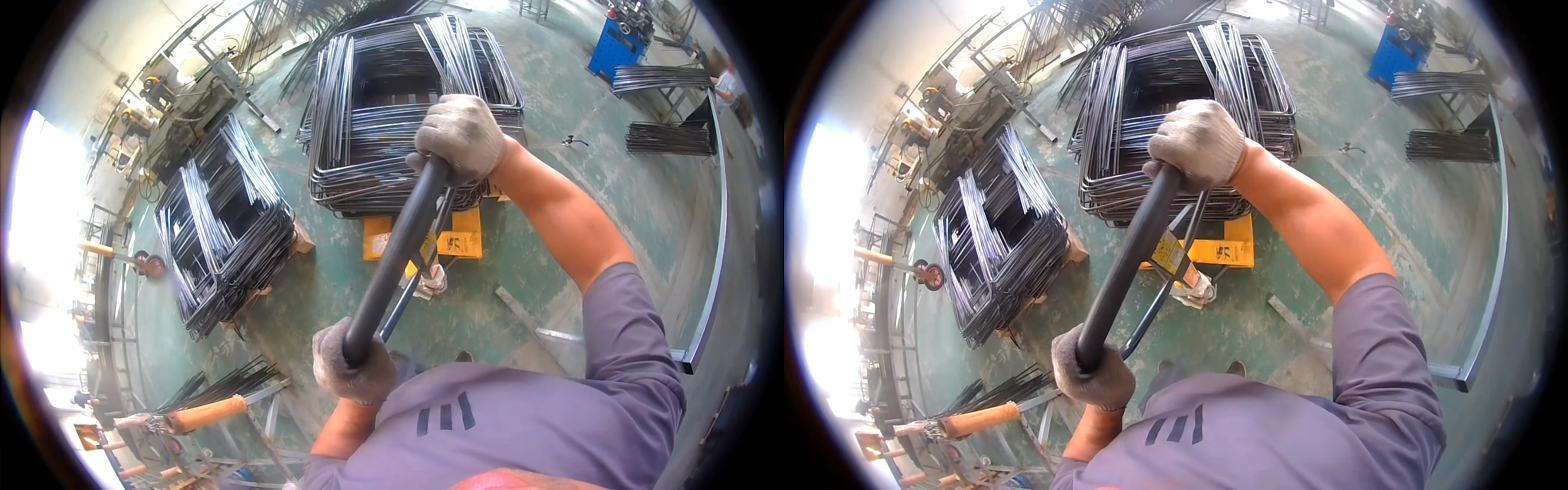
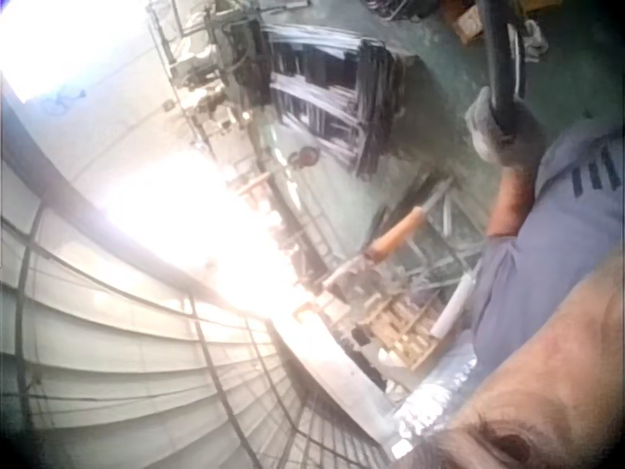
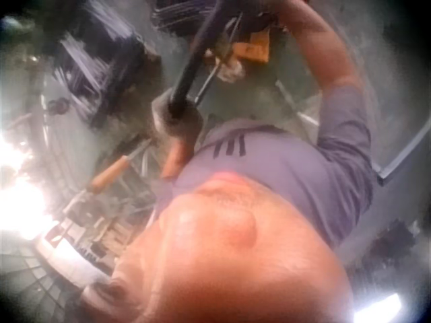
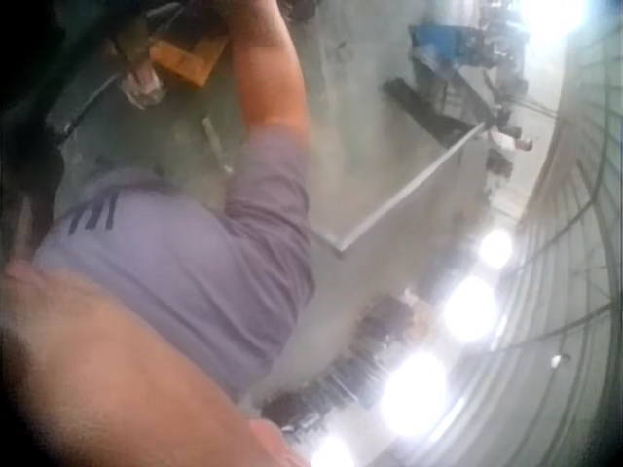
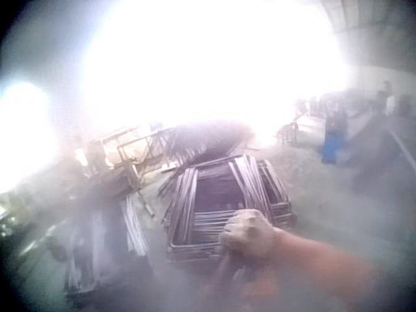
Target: The person uses a manual pallet jack to move a stack of metal frames across a warehouse floor. They then remove several frames from the stack by hand and place them onto a nearby rack.
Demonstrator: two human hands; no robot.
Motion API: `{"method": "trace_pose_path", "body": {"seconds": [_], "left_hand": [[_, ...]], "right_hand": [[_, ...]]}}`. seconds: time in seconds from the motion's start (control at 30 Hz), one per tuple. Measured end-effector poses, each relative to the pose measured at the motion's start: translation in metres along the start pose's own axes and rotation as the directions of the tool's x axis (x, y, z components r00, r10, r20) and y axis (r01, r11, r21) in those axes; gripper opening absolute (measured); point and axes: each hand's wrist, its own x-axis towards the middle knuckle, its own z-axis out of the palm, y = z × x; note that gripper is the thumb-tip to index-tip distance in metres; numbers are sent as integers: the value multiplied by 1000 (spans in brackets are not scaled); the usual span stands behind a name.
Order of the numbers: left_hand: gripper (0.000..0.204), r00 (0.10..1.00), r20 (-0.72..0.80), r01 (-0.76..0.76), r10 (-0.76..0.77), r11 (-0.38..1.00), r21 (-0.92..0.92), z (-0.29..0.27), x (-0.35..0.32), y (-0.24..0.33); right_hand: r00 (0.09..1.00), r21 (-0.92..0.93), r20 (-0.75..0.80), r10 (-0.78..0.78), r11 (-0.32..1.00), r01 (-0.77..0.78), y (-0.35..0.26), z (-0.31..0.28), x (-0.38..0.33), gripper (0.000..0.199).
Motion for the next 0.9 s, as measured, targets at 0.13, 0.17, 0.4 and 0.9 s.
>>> {"method": "trace_pose_path", "body": {"seconds": [0.13, 0.17, 0.4, 0.9], "left_hand": [[26, 997, -72, 8, -6, 1000, 30, 7, 21, -21], [26, 996, -87, 12, -9, 999, 32, 8, 27, -32], [24, 988, -156, 11, -6, 999, 34, -4, 89, -115], [19, 997, -81, 10, -16, 997, -72, -36, 245, -313]], "right_hand": [[999, -13, 35, -15, 1000, 16, 19, 28, 29, 28], [999, -19, 40, -15, 1000, 15, 24, 38, 37, 28], [999, -27, 17, 30, 999, -29, 34, 112, 91, 28], [995, -59, 50, 91, 994, -88, 80, 282, 220, 29]]}}
